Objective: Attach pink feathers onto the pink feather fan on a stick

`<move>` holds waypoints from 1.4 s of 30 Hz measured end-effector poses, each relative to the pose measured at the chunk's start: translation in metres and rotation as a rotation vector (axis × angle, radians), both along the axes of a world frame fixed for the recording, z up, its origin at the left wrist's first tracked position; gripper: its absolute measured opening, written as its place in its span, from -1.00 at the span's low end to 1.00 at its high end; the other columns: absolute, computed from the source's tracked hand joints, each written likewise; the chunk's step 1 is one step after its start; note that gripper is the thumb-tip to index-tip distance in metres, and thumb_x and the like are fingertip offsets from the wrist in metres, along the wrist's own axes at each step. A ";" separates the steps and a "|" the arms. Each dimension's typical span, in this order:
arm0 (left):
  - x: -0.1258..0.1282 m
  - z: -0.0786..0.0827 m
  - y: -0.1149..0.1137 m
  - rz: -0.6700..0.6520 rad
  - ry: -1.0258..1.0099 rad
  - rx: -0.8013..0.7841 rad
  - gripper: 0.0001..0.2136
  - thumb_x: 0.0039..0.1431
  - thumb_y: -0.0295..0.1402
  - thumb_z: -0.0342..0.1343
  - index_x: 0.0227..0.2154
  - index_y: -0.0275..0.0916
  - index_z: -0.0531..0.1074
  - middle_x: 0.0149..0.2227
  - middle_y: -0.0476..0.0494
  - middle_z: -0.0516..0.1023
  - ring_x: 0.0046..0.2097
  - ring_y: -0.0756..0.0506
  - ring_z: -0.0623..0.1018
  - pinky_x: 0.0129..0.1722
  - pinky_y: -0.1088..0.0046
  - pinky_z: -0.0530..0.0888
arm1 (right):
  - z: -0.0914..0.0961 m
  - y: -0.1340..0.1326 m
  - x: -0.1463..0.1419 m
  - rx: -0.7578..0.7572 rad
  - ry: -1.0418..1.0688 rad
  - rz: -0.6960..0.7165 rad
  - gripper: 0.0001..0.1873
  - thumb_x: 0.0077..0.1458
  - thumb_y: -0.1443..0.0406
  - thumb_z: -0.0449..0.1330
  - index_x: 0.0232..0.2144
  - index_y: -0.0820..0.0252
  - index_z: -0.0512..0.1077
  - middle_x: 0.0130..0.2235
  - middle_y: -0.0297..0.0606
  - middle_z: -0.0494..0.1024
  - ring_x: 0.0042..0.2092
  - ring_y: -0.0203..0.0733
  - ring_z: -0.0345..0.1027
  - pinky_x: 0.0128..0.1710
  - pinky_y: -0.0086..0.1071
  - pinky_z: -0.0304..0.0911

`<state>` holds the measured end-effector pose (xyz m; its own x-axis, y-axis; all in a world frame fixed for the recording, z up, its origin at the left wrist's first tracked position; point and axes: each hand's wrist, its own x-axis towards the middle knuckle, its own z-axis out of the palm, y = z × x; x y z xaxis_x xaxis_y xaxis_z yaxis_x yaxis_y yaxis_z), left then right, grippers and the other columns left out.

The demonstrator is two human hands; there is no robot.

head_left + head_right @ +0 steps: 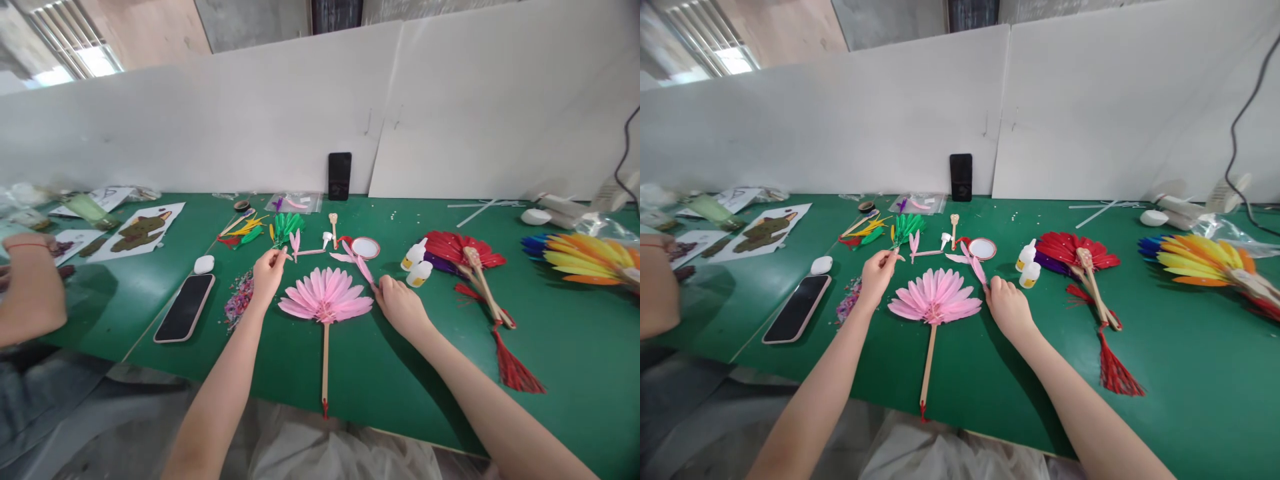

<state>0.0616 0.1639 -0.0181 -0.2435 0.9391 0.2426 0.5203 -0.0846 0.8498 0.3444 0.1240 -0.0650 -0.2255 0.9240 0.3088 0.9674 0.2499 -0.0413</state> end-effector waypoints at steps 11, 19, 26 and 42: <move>0.024 -0.012 0.007 -0.246 0.395 0.006 -0.80 0.10 -0.24 0.08 -0.43 -0.22 0.55 -0.45 -0.12 0.42 -0.25 -0.12 0.45 -0.15 0.32 0.36 | 0.004 -0.004 0.001 -0.031 0.088 0.002 -0.88 0.17 0.32 -0.02 -0.43 0.17 0.13 -0.54 -0.30 0.42 -0.48 -0.18 0.39 -0.56 -0.44 -0.04; 0.031 -0.010 0.012 -0.334 0.302 -0.075 -0.85 0.05 -0.28 0.14 -0.50 -0.21 0.54 -0.41 -0.10 0.49 -0.26 -0.10 0.48 -0.13 0.33 0.37 | 0.009 -0.006 -0.002 -0.049 0.164 0.022 -0.86 0.17 0.30 -0.04 -0.45 0.15 0.14 -0.58 -0.34 0.39 -0.54 -0.22 0.34 -0.60 -0.46 -0.08; 0.035 -0.009 0.012 -0.292 0.229 -0.077 -0.85 -0.01 -0.27 0.18 -0.55 -0.22 0.51 -0.42 -0.08 0.46 -0.33 -0.08 0.47 -0.21 0.36 0.40 | 0.007 -0.006 -0.002 -0.016 0.191 0.032 -0.84 0.17 0.27 -0.07 -0.46 0.15 0.15 -0.58 -0.33 0.37 -0.54 -0.22 0.32 -0.59 -0.44 -0.07; 0.023 0.000 0.014 -0.074 0.404 0.041 -0.83 0.10 -0.26 0.10 -0.44 -0.22 0.51 -0.44 -0.09 0.48 -0.25 -0.11 0.47 -0.12 0.31 0.34 | 0.009 -0.006 -0.001 -0.065 0.255 0.003 -0.84 0.16 0.25 -0.05 -0.44 0.15 0.18 -0.56 -0.34 0.41 -0.56 -0.25 0.32 -0.61 -0.46 -0.07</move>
